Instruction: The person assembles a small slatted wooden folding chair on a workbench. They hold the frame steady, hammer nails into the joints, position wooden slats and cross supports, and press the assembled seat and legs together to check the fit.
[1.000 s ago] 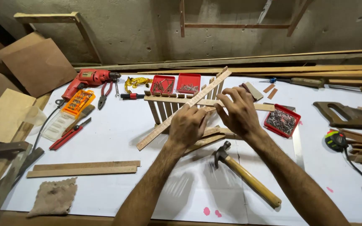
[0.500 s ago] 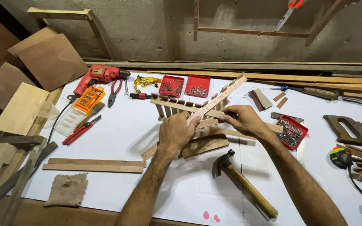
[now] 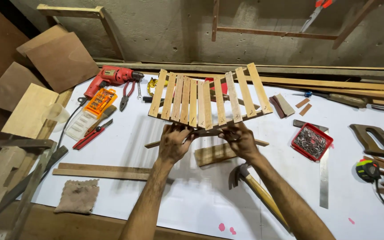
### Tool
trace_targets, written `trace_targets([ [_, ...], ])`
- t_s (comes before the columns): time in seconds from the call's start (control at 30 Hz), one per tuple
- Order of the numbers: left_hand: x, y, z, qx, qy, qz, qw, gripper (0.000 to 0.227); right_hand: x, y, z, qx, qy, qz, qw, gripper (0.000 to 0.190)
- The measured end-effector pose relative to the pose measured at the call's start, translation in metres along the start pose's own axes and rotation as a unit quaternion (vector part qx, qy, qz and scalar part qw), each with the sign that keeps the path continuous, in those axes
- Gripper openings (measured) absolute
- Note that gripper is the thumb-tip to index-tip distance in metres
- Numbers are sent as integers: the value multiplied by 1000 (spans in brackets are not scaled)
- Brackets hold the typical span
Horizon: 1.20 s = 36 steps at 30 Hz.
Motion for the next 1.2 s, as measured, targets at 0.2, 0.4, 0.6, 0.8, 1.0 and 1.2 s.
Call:
trace_targets([
  [0.2, 19, -69, 67, -59, -38, -28, 997, 10, 86, 28, -5, -34, -82, 13, 996, 16],
  [0.4, -7, -113, 101, -98, -25, -43, 994, 15, 146, -17, -18, -116, -38, 44, 992, 16],
  [0.6, 21, -175, 150, -125, -52, -34, 990, 15, 210, 18, -22, -80, -153, 48, 984, 19],
  [0.8, 24, -187, 156, -37, 21, -73, 996, 7, 239, 41, -11, 73, -307, 173, 933, 32],
  [1.0, 54, -205, 161, -86, -39, -29, 995, 10, 217, 22, 0, -302, 69, 583, 751, 44],
  [1.2, 19, -203, 130, -55, -4, -26, 998, 5, 257, 60, -7, -278, 53, 583, 762, 53],
])
Point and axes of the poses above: each hand's wrist, its own z-axis away from the middle knuckle, its own x-axis out of the palm, y = z × x, the point moved 3 cm from there along -z, towards the middle knuckle, and after that the axes turned 6 degrees about -y, right-handed, at the moved point
